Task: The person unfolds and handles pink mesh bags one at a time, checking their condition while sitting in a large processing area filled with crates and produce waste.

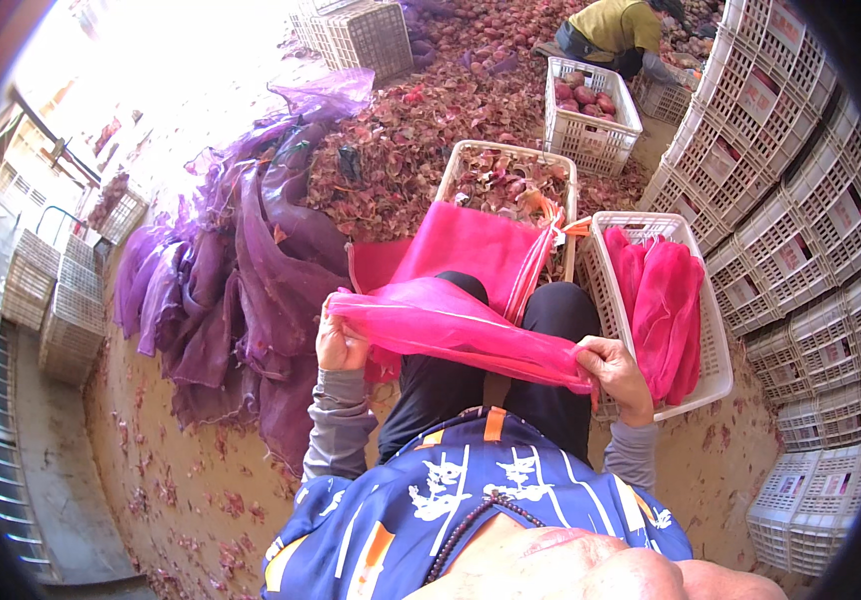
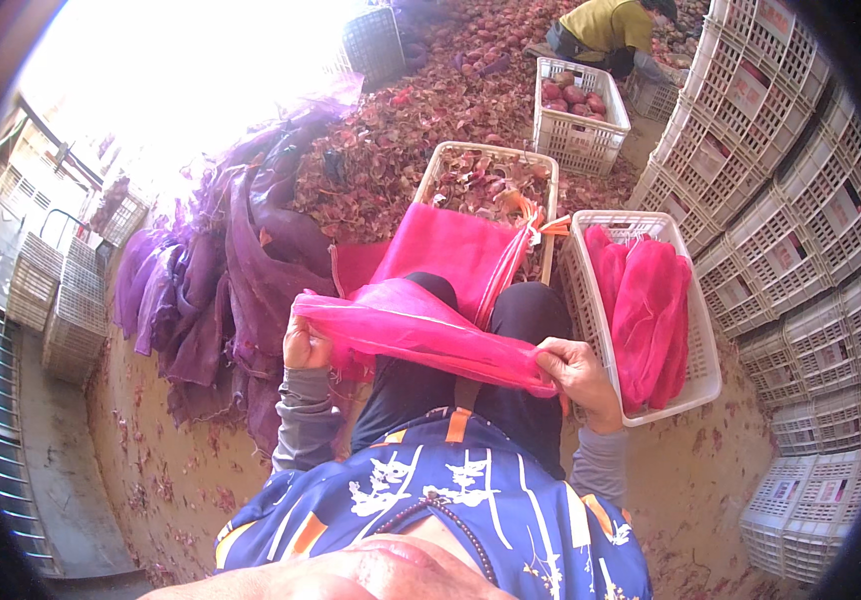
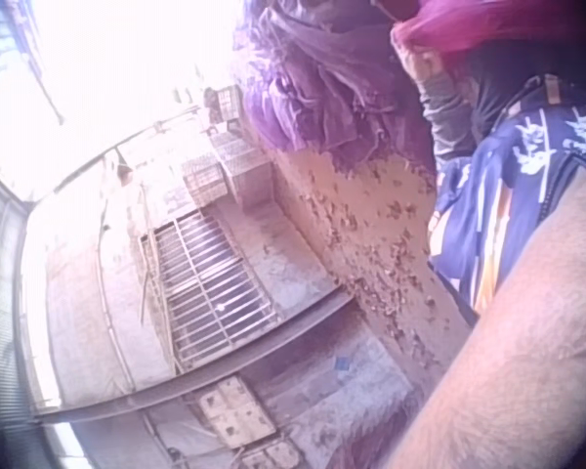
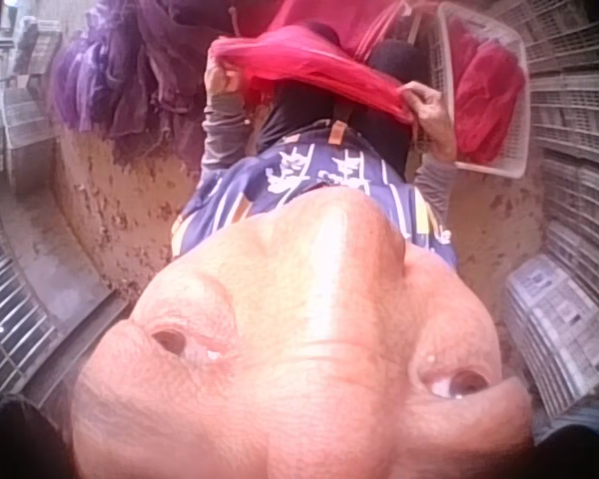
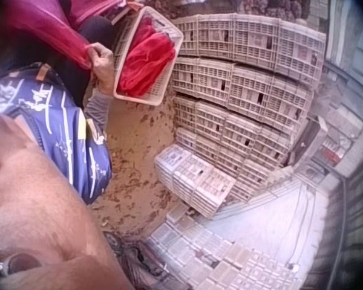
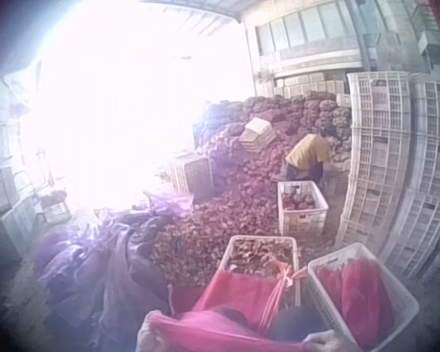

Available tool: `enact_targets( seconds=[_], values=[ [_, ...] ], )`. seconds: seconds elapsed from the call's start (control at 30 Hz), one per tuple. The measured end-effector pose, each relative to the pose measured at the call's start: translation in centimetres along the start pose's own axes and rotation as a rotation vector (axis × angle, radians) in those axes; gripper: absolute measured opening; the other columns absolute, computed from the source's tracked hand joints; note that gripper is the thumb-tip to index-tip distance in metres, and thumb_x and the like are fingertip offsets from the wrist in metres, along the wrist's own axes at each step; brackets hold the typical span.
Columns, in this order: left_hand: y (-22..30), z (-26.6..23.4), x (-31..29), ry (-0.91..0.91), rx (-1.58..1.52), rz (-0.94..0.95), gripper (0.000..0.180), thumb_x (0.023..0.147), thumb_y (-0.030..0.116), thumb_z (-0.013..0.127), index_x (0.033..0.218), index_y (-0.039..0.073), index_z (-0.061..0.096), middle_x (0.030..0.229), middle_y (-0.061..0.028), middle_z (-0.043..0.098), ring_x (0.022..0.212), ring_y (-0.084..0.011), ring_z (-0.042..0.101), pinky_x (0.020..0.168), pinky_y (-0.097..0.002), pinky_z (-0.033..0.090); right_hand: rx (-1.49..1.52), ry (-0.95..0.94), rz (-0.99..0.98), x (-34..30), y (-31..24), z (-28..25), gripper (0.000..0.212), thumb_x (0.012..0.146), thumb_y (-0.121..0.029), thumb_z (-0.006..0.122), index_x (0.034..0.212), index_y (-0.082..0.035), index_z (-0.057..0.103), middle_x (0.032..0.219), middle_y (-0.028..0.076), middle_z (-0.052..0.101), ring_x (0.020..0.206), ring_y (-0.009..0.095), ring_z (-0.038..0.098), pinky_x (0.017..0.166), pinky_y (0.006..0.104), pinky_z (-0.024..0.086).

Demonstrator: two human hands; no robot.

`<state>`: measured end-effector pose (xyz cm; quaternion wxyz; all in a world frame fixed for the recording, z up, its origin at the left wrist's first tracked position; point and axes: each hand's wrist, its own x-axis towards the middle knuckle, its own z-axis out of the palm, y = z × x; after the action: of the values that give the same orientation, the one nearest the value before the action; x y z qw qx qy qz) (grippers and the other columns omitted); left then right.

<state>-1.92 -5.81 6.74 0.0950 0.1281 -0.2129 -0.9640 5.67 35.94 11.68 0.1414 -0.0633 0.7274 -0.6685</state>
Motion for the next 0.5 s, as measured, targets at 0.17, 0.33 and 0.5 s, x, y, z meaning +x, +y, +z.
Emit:
enact_targets(
  seconds=[0.17,0.33,0.5],
  values=[
    [2.6,1.3,-3.0,-0.544,0.977,-0.276,0.010,0.092,0.007,0.056,0.092,0.004,0.065,0.068,0.0013,0.060,0.055,-0.0097,0.054,0.048,-0.0219,0.041,0.411,0.554,-0.271,1.1,3.1,-2.1,0.018,0.095,-0.020,0.058,0.097,-0.004,0.067,0.086,0.002,0.066,0.078,0.010,0.059,0.072,0.0250,0.047],
    [2.0,2.0,-4.4,-0.978,0.939,-0.517,0.014,0.085,0.015,0.065,0.086,0.002,0.068,0.068,0.0009,0.060,0.055,-0.0101,0.053,0.049,-0.0258,0.042,1.086,0.474,-0.124,0.4,2.4,-2.9,0.021,0.092,-0.023,0.061,0.101,-0.004,0.065,0.086,0.009,0.068,0.073,0.018,0.066,0.064,0.0326,0.054],
    [1.5,0.3,-3.5,-0.506,0.057,-0.158,0.029,0.089,0.025,0.060,0.107,0.004,0.063,0.102,-0.0053,0.065,0.099,-0.0244,0.059,0.086,-0.0454,0.044,0.700,0.074,0.078,-1.5,1.6,-1.9,0.029,0.088,-0.030,0.067,0.097,-0.003,0.063,0.078,0.007,0.065,0.059,0.015,0.063,0.054,0.0258,0.053]
  ],
)
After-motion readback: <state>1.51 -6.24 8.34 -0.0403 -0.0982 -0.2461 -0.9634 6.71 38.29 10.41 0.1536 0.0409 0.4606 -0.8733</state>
